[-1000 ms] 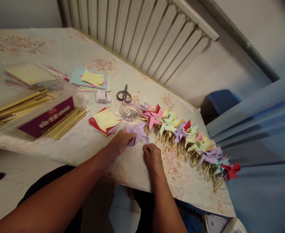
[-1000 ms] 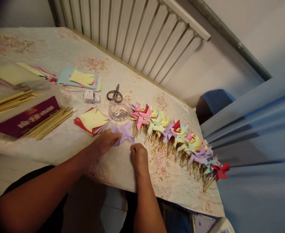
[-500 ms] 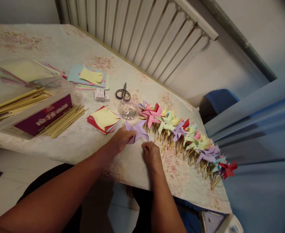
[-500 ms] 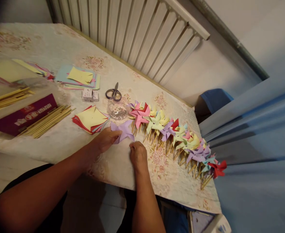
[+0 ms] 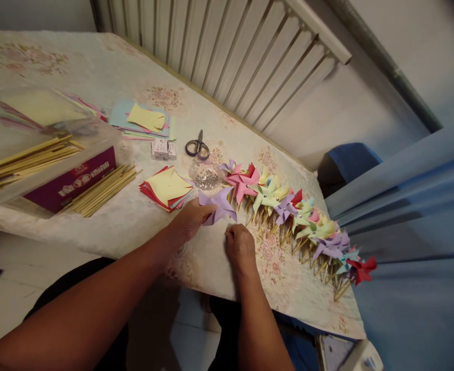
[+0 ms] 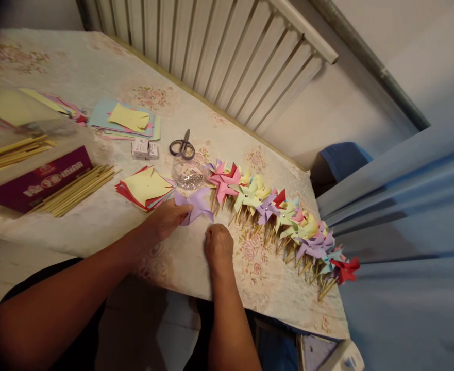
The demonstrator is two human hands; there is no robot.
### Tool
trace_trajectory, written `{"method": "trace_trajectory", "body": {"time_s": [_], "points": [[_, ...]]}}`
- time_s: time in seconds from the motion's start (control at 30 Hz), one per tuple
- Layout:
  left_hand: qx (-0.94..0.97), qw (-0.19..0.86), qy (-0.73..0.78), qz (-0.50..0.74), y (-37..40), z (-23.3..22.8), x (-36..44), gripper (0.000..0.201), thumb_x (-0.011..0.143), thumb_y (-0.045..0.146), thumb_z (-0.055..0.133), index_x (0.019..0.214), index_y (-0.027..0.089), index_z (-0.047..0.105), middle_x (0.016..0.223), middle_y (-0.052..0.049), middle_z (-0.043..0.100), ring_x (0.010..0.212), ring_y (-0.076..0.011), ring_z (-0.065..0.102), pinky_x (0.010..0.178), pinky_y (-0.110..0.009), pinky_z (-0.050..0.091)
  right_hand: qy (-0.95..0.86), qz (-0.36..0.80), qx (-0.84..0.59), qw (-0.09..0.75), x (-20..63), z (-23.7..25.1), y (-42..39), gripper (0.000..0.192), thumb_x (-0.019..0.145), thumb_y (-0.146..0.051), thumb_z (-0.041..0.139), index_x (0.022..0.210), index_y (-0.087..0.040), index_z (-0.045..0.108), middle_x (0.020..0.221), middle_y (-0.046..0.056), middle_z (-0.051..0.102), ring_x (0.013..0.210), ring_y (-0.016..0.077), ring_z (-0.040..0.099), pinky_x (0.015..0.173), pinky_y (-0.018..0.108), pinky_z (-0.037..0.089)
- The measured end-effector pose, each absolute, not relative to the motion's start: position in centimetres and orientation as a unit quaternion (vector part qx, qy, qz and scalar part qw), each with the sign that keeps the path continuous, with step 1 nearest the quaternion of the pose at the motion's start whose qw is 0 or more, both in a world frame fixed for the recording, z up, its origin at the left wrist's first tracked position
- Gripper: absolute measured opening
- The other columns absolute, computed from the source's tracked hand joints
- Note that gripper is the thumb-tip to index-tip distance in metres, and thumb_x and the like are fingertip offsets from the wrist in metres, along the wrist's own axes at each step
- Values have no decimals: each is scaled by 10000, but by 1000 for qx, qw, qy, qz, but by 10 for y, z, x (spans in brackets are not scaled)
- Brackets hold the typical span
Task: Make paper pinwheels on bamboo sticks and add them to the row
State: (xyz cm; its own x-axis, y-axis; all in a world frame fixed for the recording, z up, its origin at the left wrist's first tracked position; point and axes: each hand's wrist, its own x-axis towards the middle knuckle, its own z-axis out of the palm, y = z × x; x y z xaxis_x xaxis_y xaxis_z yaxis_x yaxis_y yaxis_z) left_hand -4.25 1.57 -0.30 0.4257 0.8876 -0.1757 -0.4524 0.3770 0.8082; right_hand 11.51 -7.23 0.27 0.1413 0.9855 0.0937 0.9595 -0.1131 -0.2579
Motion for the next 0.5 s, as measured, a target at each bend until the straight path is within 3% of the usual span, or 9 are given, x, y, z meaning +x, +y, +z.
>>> {"method": "trace_trajectory", "body": {"time_s": [0.3,0.5], "points": [[291,787,303,452,17,3,-43,242,638,257,750,831,155,647,782,-4,685,746,-150,642,765,-285,508,-656,36,-747,104,113,4,-72,206,856,-67,529,752,-193,654,806,74,672,795,200,595,728,279,391],[281,792,303,449,16,3,-43,252,636,241,755,850,155,652,769,3,685,745,-151,644,732,-272,502,-660,27,-745,95,112,2,-73,210,861,-70,507,773,-187,658,817,85,677,794,203,599,721,283,392]]}}
